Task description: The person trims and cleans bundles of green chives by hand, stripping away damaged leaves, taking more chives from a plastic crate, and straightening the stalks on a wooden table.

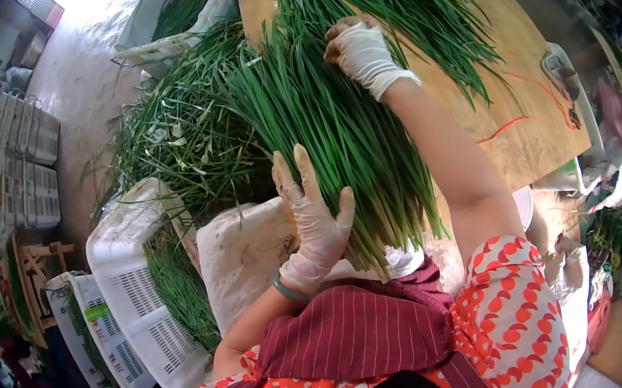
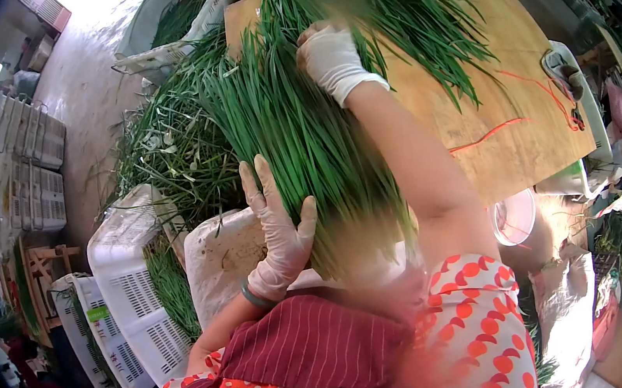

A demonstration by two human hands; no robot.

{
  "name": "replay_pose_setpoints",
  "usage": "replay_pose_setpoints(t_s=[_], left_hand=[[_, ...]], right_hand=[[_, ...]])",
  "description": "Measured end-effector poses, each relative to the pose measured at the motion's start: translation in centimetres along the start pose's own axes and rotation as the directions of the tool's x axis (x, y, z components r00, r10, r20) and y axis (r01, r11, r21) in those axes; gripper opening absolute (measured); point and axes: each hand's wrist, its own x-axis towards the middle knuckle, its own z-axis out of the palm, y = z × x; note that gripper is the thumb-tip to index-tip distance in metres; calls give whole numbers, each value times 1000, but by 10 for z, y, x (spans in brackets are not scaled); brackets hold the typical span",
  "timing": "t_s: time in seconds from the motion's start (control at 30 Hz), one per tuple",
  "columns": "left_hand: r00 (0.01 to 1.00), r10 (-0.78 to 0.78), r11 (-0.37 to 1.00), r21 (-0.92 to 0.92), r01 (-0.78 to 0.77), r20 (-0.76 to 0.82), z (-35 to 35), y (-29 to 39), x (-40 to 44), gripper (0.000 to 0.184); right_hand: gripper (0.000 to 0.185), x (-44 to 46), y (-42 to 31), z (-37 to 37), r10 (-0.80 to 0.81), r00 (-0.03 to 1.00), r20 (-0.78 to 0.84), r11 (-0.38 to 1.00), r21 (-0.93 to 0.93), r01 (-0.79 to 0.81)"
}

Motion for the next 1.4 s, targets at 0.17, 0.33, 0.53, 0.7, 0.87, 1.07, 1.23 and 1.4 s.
replay_pose_setpoints(t_s=[0.17,0.33,0.53,0.7,0.87,1.07,1.23,1.4], left_hand=[[999,45,996,75,-43,-12,-2,0,0,80],[993,113,984,136,-116,29,-7,4,4,73],[945,277,925,217,-311,174,-10,12,13,56],[887,375,864,245,-440,268,-10,17,26,53],[734,517,766,144,-626,440,8,28,42,55],[748,480,777,174,-605,458,16,17,37,36],[833,451,821,217,-528,321,14,11,23,26],[821,484,814,189,-549,301,15,9,25,23]], right_hand=[[15,2,18,-46,128,981,-149,965,249,-88],[19,14,10,-101,-210,945,251,978,67,200],[25,72,-57,-105,-256,966,19,436,895,97],[31,-54,-17,-127,-78,997,15,980,187,74],[55,-176,-7,-105,331,702,631,909,-12,-418],[56,-229,11,-51,498,813,301,483,682,-549],[44,-242,32,-37,461,822,334,399,749,-529],[37,-204,3,-81,597,757,266,798,-96,-595]])
